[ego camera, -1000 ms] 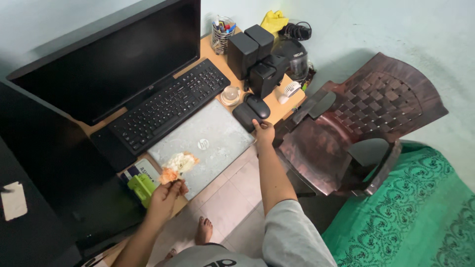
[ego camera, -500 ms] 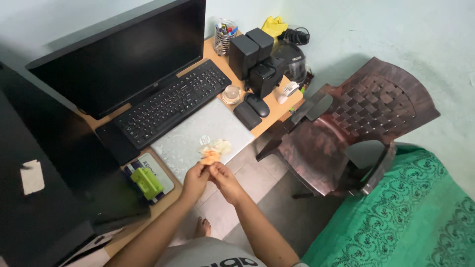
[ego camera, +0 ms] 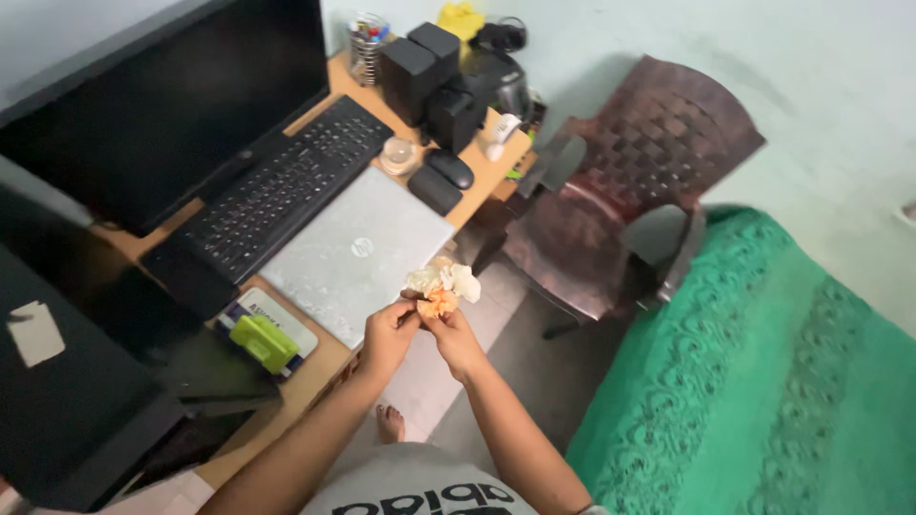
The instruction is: The person moves several small decorative items from a green bedspread to a desk and a window sill. They pick up artificial flowers, a small fan, a wallet, and a stuffed toy, placing them in different locations around the room.
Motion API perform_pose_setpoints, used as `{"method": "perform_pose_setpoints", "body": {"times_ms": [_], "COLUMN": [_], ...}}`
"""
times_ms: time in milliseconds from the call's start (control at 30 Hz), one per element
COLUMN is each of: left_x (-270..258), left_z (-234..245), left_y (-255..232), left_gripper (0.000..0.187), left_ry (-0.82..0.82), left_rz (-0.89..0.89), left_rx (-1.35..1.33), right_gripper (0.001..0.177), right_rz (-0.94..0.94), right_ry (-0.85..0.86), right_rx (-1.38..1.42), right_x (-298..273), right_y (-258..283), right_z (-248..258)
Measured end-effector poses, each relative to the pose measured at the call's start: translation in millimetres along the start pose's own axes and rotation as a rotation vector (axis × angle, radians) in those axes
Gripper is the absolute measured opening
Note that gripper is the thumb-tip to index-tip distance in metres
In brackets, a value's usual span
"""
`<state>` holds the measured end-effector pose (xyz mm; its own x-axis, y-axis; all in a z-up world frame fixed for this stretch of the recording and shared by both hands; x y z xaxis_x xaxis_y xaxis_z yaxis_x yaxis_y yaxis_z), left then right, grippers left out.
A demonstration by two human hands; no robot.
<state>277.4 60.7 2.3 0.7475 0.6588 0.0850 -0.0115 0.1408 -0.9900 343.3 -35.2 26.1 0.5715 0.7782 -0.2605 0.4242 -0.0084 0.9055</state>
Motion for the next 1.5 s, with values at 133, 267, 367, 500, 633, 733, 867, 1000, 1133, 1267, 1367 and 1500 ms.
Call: {"method": "perform_pose_setpoints", "body": {"times_ms": [133, 267, 367, 500, 633, 733, 867, 1000, 1133, 1267, 1367, 1500], "left_x": [-12.3, -29.2, -46.8, -83.0, -124.5, -157.8, -205.0, -238.6, -284.9, -324.8, -353.1, -397.7], "left_z": [-7.4, -10.2, -6.9, 6.2, 25.4, 37.1, 41.3, 40.9, 3.6, -25.3, -38.7, -72.1], "left_y": [-16.1, -44.1, -46.5, -41.0, -28.2, -19.4, -2.0, -20.7, -63.5, -84.1, -64.1, -77.9], "left_gripper": [0.02, 0.018, 0.019, 0.02, 0.022, 0.026, 0.036, 0.063, 0.073, 0.064, 0.05, 0.035], "left_ry": [0.109, 0.2, 0.275, 0.443, 0.623, 0.727, 0.848, 0.891, 1.034, 1.084, 0.984, 1.004], "left_rz": [-0.049, -0.229, -0.137, -0.077, -0.01, 0.009, 0.124, -0.024, -0.023, 0.163, 0.423, 0.117], "left_rx": [0.072, 0.056, -0.017, 0.081, 0.104, 0.006, -0.158, -0.127, -0.242, -0.332, -0.203, -0.405], "right_gripper": [0.034, 0.033, 0.034, 0.032, 0.031, 0.03, 0.021, 0.021, 0.015, 0.025, 0.023, 0.029], "right_rz": [0.096, 0.19, 0.214, 0.272, 0.298, 0.313, 0.425, 0.366, 0.217, 0.288, 0.079, 0.23], "right_ry": [-0.105, -0.222, -0.306, -0.373, -0.436, -0.517, -0.716, -0.76, -0.865, -0.87, -0.956, -1.005], "right_rx": [-0.112, -0.173, -0.175, -0.151, -0.157, -0.065, -0.05, 0.022, -0.31, -0.414, -0.47, -0.51], "right_x": [-25.0, -55.1, -78.3, -116.7, -152.9, -188.9, -246.2, -296.6, -337.2, -367.6, -397.2, -453.1], "right_y": [-2.0, -14.9, -19.5, -21.6, -34.5, -55.1, -81.3, -123.6, -130.1, -111.8, -131.0, -131.3], "right_z": [12.0, 21.0, 13.6, -22.6, -63.9, -83.3, -74.9, -50.9, -51.4, -67.8, -59.4, -52.4]}}
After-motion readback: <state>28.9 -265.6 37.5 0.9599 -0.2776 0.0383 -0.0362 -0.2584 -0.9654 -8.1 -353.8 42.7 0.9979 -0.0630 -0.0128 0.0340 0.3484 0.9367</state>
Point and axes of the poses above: each hand's wrist, its own x-axis towards the middle knuckle, its own z-axis out of the back of the hand, y = z × x, the point moved 9 cm from there along x, towards the middle knuckle, and after that the axes turned 4 degrees about -z, right-handed, at the moved point
